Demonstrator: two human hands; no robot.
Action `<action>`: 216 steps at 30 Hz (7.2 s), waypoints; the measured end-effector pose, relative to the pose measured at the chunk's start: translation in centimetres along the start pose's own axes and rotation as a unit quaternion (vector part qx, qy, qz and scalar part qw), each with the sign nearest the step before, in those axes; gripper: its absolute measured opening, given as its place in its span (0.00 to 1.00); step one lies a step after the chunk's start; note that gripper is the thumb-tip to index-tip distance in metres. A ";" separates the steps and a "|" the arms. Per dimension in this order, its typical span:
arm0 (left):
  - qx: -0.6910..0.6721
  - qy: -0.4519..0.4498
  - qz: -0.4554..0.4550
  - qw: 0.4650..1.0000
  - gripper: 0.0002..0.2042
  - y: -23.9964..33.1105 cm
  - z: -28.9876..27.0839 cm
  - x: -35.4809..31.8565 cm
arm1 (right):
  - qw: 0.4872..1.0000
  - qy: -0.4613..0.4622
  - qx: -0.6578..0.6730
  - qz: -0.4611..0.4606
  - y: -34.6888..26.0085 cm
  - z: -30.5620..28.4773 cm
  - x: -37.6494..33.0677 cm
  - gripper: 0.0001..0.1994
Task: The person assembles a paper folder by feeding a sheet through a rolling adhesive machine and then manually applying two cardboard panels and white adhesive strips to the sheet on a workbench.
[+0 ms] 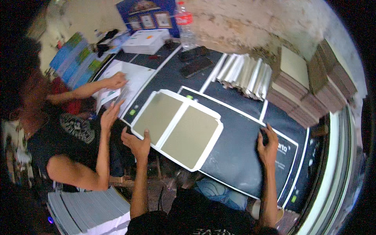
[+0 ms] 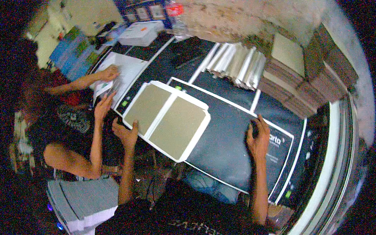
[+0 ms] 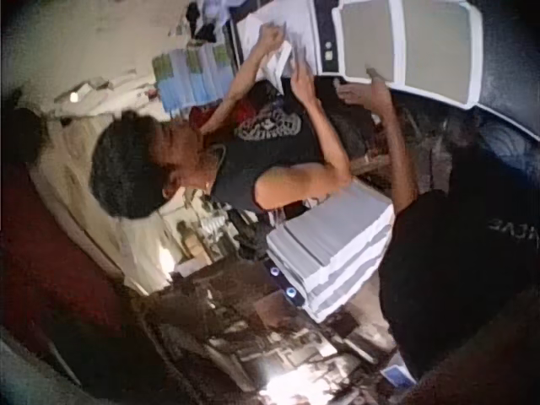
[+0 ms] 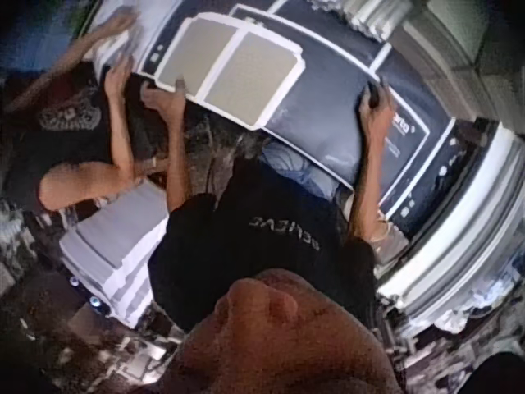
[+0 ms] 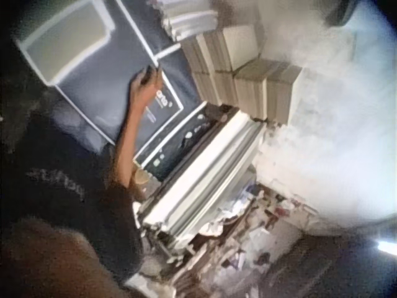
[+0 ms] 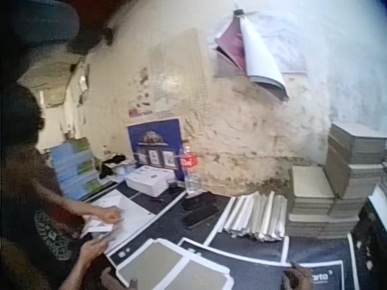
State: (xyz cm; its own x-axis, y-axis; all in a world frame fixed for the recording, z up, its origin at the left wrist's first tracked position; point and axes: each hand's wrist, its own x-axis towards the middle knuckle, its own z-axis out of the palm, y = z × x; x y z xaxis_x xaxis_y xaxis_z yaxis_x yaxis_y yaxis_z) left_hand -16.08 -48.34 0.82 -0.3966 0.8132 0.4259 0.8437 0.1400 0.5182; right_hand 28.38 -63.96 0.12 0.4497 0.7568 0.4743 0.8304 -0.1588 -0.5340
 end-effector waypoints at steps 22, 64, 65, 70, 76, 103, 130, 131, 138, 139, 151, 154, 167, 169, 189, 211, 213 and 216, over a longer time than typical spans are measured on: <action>-0.401 -0.293 0.400 0.771 0.05 21.2 5.9 -11.9 | 0.951 0.057 0.240 0.185 2.1 -0.4 0.5 0.12; -0.428 -0.705 0.403 0.397 0.26 34.5 7.4 -22.3 | 0.813 -0.102 0.540 0.194 10.1 0.9 11.0 0.12; -0.410 -0.720 0.399 0.392 0.26 34.5 7.3 -22.1 | 0.820 -0.110 0.527 0.193 10.2 0.9 11.0 0.12; -0.545 -0.555 0.482 0.404 0.31 33.1 7.7 -25.2 | 0.838 -0.126 0.493 0.196 9.4 0.5 11.1 0.12; -0.535 -0.598 0.471 0.367 0.26 33.7 9.1 -24.9 | 0.892 -0.110 0.387 0.205 8.4 0.4 11.4 0.11; -0.583 -0.506 0.353 0.528 0.18 33.8 10.0 -20.1 | 0.884 -0.111 0.403 0.210 6.9 0.6 11.4 0.12; -0.183 -0.170 0.382 0.890 0.52 20.9 30.5 27.2 | 0.876 -0.091 0.391 0.267 6.1 0.5 11.3 0.09; -0.196 -0.159 0.381 0.889 0.50 21.1 30.5 26.6 | 0.877 -0.092 0.386 0.272 6.1 0.4 11.4 0.09; -0.218 -0.160 0.348 0.898 0.48 21.7 30.1 25.1 | 0.880 -0.090 0.377 0.274 5.9 0.4 11.5 0.09; -0.224 -0.169 0.341 0.897 0.48 21.8 30.1 25.2 | 0.879 -0.090 0.380 0.272 5.9 0.4 11.5 0.09; -0.248 -0.220 0.301 0.894 0.50 21.6 31.2 26.5 | 0.877 -0.094 0.396 0.256 5.7 0.5 11.6 0.09; -0.166 -0.211 0.297 0.916 0.51 23.5 32.1 25.9 | 0.878 -0.085 0.392 0.261 6.3 0.3 11.3 0.09; -0.076 -0.015 0.290 0.954 0.44 21.7 25.1 24.2 | 0.900 -0.099 0.354 0.234 4.9 1.9 11.4 0.16; -0.175 -0.084 0.216 0.957 0.47 23.5 22.5 18.3 | 0.944 -0.034 0.270 0.188 6.9 3.0 10.8 0.20; -0.577 -0.442 0.397 0.560 0.57 37.0 -5.6 -15.8 | 0.776 0.272 0.391 0.414 9.1 -14.3 -8.8 0.22; -0.665 -0.101 0.609 0.421 0.44 36.4 -19.2 -7.7 | 0.820 0.266 0.367 0.349 7.0 -18.0 -11.0 0.17; -0.667 -0.109 0.593 0.438 0.43 36.2 -18.4 -7.8 | 0.818 0.303 0.306 0.381 10.3 -16.9 -12.9 0.16; -0.651 -0.116 0.574 0.484 0.41 35.1 -18.8 -7.2 | 0.804 0.256 0.390 0.369 7.1 -17.7 -10.7 0.16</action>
State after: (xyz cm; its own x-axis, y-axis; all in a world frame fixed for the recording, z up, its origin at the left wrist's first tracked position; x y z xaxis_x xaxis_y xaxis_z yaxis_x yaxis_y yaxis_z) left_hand 9.61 -59.92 29.92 0.2408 -0.0033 0.9706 -0.5410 -0.8307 0.1315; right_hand 35.31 -84.41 3.68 0.9676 0.2469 -0.0529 -0.0929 0.1534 -0.9838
